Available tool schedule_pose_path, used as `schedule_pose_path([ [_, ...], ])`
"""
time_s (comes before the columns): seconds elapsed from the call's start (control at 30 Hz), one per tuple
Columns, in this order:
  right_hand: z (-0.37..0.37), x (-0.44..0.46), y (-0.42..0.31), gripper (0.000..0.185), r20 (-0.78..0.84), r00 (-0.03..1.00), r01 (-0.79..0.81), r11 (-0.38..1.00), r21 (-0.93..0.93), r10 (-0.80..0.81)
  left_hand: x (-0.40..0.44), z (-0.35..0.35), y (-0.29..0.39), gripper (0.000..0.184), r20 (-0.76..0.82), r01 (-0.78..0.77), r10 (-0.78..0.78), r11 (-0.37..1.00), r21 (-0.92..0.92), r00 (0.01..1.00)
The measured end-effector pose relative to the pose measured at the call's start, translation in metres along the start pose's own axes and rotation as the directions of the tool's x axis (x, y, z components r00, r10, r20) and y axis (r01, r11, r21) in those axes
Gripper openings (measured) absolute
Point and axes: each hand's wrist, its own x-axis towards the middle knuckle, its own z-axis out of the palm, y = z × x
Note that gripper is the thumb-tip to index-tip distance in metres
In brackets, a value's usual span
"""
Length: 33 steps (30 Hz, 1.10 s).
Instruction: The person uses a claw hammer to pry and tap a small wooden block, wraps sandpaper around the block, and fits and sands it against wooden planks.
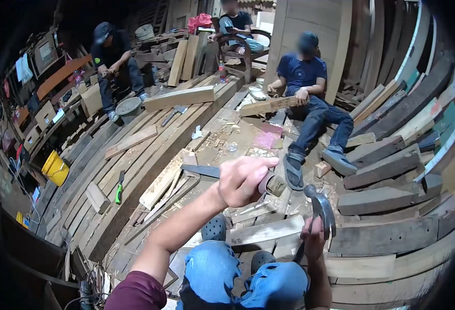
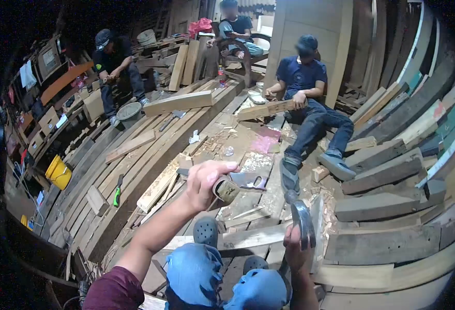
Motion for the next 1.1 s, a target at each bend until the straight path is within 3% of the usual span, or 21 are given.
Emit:
schedule_pose_path([
  [0.1,-0.003,-0.004,0.008,0.04,-0.056,0.988,0.121,0.944,-0.308,-0.145,0.001,0.005,0.002,0.06,0.045,0.031,-0.031,0.999,-0.007,0.998],
  [0.2,-0.011,-0.018,-0.001,0.042,-0.002,1.0,-0.026,0.994,-0.108,0.026,-0.005,0.024,0.002,0.051,0.194,0.152,-0.135,0.986,-0.072,0.972],
  [0.3,-0.03,-0.031,0.0,0.02,-0.054,0.973,-0.226,0.974,0.011,0.226,-0.032,0.058,0.006,0.055,0.515,0.432,-0.26,0.867,-0.247,0.816],
  [0.37,-0.027,-0.038,0.0,0.026,-0.2,0.92,-0.31,0.938,0.157,0.337,-0.077,0.088,0.012,0.057,0.726,0.542,-0.235,0.811,-0.22,0.647],
  [0.4,-0.03,-0.041,0.002,0.027,-0.214,0.898,-0.349,0.919,0.184,0.384,-0.095,0.096,0.016,0.055,0.883,0.58,-0.181,0.805,-0.12,0.434],
  [0.47,-0.043,-0.047,0.02,0.028,-0.222,0.943,-0.284,0.948,-0.145,0.249,-0.179,0.129,0.026,0.056,0.924,0.511,-0.104,0.853,-0.107,0.368],
  [0.53,-0.044,-0.042,0.033,0.027,-0.204,0.935,-0.339,0.896,-0.287,0.289,-0.219,0.139,0.051,0.058,0.979,0.56,-0.192,0.82,0.122,0.068],
  [0.57,-0.039,-0.037,0.036,0.027,-0.215,0.893,-0.443,0.854,-0.272,0.395,-0.24,0.145,0.062,0.06,0.971,0.549,-0.227,0.803,0.233,-0.079],
  [0.6,-0.034,-0.036,0.041,0.026,-0.228,0.834,-0.55,0.795,-0.256,0.503,-0.285,0.15,0.079,0.063,0.959,0.679,-0.276,0.692,0.244,-0.063],
  [0.63,-0.035,-0.04,0.071,0.034,-0.22,0.904,-0.423,0.84,-0.34,0.367,-0.318,0.149,0.103,0.063,0.952,0.621,-0.304,0.753,0.216,0.038],
  [0.67,-0.035,-0.039,0.09,0.034,-0.188,0.924,-0.381,0.843,-0.379,0.333,-0.339,0.147,0.122,0.063,0.937,0.56,-0.321,0.806,0.193,0.138],
  [0.73,-0.033,-0.042,0.113,0.035,-0.111,0.95,-0.309,0.835,-0.456,0.291,-0.336,0.144,0.143,0.063,0.954,0.676,-0.294,0.691,0.255,-0.059],
  [0.77,-0.028,-0.041,0.12,0.035,-0.124,0.923,-0.379,0.803,-0.46,0.364,-0.336,0.142,0.154,0.063,0.95,0.722,-0.27,0.625,0.297,-0.158],
  [0.87,-0.023,-0.044,0.156,0.03,-0.12,0.876,-0.457,0.724,-0.517,0.467,-0.364,0.141,0.176,0.063,0.942,0.754,-0.333,0.61,0.243,-0.034],
  [0.9,-0.019,-0.043,0.167,0.033,-0.164,0.818,-0.555,0.681,-0.477,0.552,-0.368,0.139,0.179,0.06,0.939,0.818,-0.337,0.52,0.247,-0.069],
  [1.0,-0.007,-0.041,0.188,0.035,-0.198,0.817,-0.566,0.69,-0.451,0.541,-0.387,0.137,0.185,0.054,0.896,0.763,-0.422,0.621,0.177,0.136],
  [1.03,-0.007,-0.04,0.193,0.031,-0.156,0.79,-0.59,0.664,-0.46,0.594,-0.378,0.136,0.177,0.055,0.909,0.768,-0.414,0.597,0.234,0.045],
  [1.1,-0.002,-0.044,0.209,0.026,-0.176,0.8,-0.568,0.631,-0.529,0.574,-0.383,0.139,0.173,0.062,0.896,0.751,-0.433,0.624,0.216,0.102],
])
